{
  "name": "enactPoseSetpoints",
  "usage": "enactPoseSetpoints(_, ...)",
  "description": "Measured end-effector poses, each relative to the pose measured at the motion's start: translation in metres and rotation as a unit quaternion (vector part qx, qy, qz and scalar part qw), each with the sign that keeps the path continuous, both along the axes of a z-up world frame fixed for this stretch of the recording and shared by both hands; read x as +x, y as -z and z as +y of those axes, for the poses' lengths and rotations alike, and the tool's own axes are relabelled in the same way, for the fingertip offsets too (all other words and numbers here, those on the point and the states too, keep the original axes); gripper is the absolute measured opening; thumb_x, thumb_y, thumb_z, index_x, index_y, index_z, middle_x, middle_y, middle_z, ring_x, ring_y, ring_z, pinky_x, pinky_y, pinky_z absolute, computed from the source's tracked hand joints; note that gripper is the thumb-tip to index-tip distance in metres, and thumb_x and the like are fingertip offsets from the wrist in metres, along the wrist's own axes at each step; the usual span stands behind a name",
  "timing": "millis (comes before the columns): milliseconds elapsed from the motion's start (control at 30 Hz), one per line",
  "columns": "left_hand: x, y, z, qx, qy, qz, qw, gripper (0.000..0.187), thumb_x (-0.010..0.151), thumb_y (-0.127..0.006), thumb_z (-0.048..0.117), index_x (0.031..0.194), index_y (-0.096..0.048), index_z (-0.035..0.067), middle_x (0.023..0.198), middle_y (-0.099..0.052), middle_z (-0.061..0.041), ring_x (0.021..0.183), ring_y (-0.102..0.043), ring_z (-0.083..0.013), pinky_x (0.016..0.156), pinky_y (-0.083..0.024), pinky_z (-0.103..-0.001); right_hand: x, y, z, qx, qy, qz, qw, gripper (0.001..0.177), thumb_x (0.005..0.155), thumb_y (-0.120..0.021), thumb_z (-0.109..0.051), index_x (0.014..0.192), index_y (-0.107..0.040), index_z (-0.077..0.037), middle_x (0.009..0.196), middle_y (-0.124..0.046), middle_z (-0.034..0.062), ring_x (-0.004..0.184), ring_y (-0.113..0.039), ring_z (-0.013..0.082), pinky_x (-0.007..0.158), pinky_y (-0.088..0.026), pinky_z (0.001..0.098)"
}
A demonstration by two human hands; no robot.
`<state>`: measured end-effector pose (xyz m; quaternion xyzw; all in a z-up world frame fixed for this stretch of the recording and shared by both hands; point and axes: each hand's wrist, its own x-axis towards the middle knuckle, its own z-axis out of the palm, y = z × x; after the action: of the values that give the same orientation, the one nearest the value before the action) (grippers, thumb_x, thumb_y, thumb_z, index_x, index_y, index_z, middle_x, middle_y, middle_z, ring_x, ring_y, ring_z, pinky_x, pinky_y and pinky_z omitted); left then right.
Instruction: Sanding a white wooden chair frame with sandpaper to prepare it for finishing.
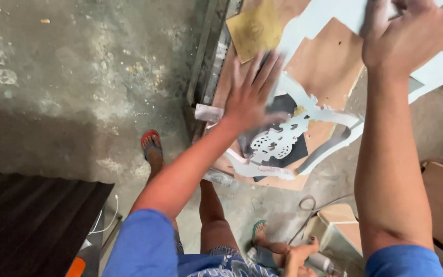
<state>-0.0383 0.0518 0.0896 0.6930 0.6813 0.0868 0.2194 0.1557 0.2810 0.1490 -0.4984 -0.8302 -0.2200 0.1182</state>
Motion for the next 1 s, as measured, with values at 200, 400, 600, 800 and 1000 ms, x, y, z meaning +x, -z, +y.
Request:
enactPoseSetpoints(200, 0.011, 0.013, 0.082, 0.153, -0.081, 0.046, 0.984, 0.124, 0.086, -0.040, 0.116, 0.162, -0.030, 0.019, 0.166, -0.028, -0.001, 0.154, -0.025, -0.0271, 0.122, -0.021, -0.065, -0.002, -0.004, -0.007, -0.019, 0.007, -0.006, 1.000, 0.068, 0.108, -0.076, -0.044, 0.072, -0.025, -0.016, 0.063, -0.019, 0.0040, 0.063, -0.017, 0.0216, 0.059, -0.015, 0.0423)
enactPoseSetpoints(400, 0.005, 0.020, -0.003, 0.042, 0.010, 0.046, 0.998, 0.130, 0.088, -0.034, 0.114, 0.169, -0.012, 0.014, 0.173, -0.006, -0.005, 0.159, -0.006, -0.0333, 0.125, -0.008, -0.069, -0.007, -0.005, -0.006, -0.006, 0.007, 0.018, 1.000, 0.064, 0.101, -0.077, -0.041, 0.077, -0.023, -0.016, 0.069, -0.017, 0.0022, 0.069, -0.018, 0.0191, 0.061, -0.016, 0.0418)
enactPoseSetpoints(600, -0.008, -0.016, 0.054, 0.085, -0.023, -0.011, 0.996, 0.129, 0.092, -0.070, 0.106, 0.167, -0.015, 0.017, 0.175, -0.018, -0.003, 0.163, -0.016, -0.0281, 0.125, -0.004, -0.067, 0.003, -0.001, -0.008, -0.029, 0.007, 0.020, 0.999, 0.066, 0.099, -0.081, -0.036, 0.071, -0.025, -0.016, 0.064, -0.019, 0.0024, 0.069, -0.017, 0.0199, 0.061, -0.016, 0.0406)
enactPoseSetpoints(800, 0.003, 0.020, 0.003, 0.005, 0.030, 0.098, 0.995, 0.143, 0.100, -0.048, 0.131, 0.172, -0.001, 0.016, 0.176, 0.003, -0.004, 0.163, 0.000, -0.0308, 0.126, -0.006, -0.072, -0.006, -0.006, -0.009, 0.027, 0.028, -0.031, 0.999, 0.049, 0.093, -0.072, -0.047, 0.068, -0.037, -0.022, 0.061, -0.025, 0.0054, 0.054, -0.024, 0.0268, 0.054, -0.020, 0.0391)
enactPoseSetpoints(1000, -0.008, -0.026, 0.042, 0.091, -0.036, 0.023, 0.995, 0.125, 0.083, -0.037, 0.110, 0.167, -0.017, 0.020, 0.173, -0.018, 0.002, 0.161, -0.017, -0.0265, 0.125, -0.008, -0.065, -0.002, -0.008, -0.015, -0.007, 0.043, -0.044, 0.998, 0.051, 0.094, -0.071, -0.045, 0.072, -0.033, -0.019, 0.066, -0.022, 0.0085, 0.063, -0.020, 0.0255, 0.054, -0.019, 0.0424)
